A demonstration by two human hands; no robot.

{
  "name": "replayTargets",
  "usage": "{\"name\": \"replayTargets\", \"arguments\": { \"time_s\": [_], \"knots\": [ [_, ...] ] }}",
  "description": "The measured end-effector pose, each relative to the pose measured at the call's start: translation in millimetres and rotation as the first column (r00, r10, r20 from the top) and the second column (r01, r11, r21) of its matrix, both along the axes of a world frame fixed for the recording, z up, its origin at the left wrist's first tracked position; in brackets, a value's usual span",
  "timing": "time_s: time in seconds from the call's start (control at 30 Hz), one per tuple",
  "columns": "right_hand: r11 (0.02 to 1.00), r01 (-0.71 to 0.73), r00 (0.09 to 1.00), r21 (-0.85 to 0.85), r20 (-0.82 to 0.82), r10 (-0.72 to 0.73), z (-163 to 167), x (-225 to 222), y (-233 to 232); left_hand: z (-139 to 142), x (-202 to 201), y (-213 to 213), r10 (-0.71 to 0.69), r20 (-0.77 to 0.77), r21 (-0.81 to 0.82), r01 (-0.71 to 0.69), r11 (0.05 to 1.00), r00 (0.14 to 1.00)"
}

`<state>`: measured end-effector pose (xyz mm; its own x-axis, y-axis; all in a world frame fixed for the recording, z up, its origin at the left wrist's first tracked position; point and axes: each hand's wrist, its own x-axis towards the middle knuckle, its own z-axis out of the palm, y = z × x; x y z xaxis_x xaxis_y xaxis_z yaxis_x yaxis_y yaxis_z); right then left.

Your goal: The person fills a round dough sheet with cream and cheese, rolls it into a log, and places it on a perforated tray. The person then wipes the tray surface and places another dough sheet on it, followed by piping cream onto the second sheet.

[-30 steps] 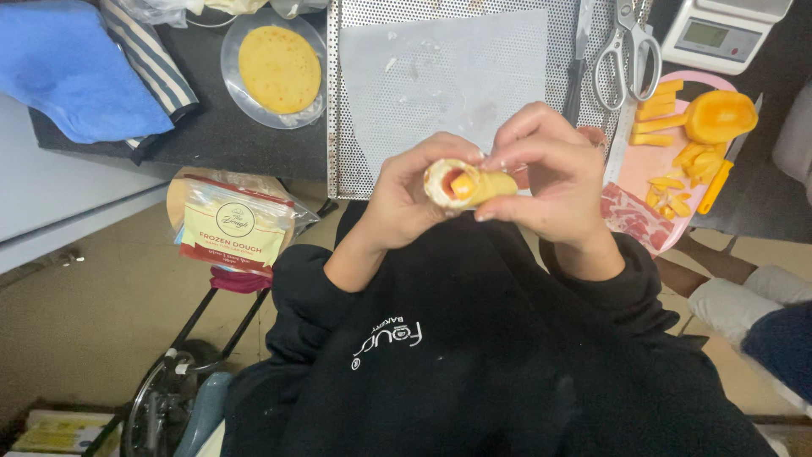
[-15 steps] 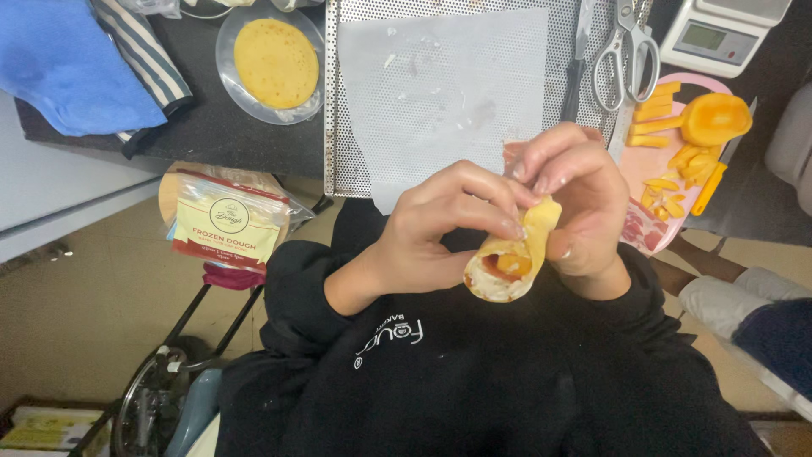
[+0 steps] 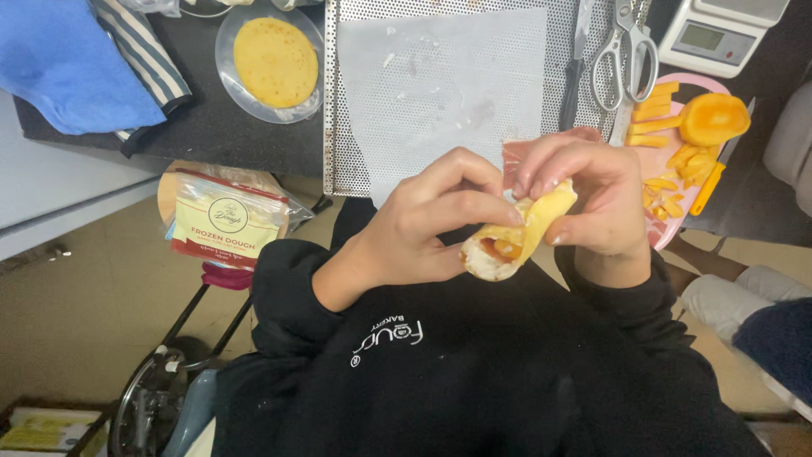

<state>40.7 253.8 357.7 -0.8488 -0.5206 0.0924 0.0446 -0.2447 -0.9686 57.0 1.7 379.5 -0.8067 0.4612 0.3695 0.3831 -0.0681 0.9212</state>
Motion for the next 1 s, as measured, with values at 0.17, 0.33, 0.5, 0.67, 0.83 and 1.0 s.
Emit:
{"name": "replayTargets", "arguments": {
  "time_s": [0.17,0.33,0.5,0.67,0.83,1.0],
  "knots": [
    [0.990,0.130,0.978,0.058,-0.169,-0.119,-2.2,4.1,4.2,3.4,0.8,-4.4,-0.028,0.000,-0.010,0.028,1.000,1.000],
    [0.958,0.258,0.926,0.127,-0.314,-0.208,-0.8,6.5,0.0,2.6,1.1,-0.5,0.034,-0.055,-0.046,-0.036,0.998,0.998],
    [0.937,0.334,0.898,0.102,-0.338,-0.283,2.1,6.6,-7.8,1.5,-2.9,-4.9,-0.008,-0.120,-0.102,-0.004,0.995,0.993],
    [0.925,0.361,0.862,0.115,-0.420,-0.284,1.0,6.3,-8.7,4.3,-0.5,2.9,0.088,-0.122,-0.087,-0.099,0.991,0.989],
    [0.926,0.353,0.858,0.135,-0.441,-0.263,-1.1,7.3,-6.8,3.4,0.1,10.5,0.189,-0.135,-0.054,-0.198,0.979,0.973],
    [0.933,0.342,0.865,0.114,-0.427,-0.264,2.2,10.1,-9.6,0.4,1.4,13.6,0.201,-0.082,-0.025,-0.204,0.979,0.976]
  ]
}}
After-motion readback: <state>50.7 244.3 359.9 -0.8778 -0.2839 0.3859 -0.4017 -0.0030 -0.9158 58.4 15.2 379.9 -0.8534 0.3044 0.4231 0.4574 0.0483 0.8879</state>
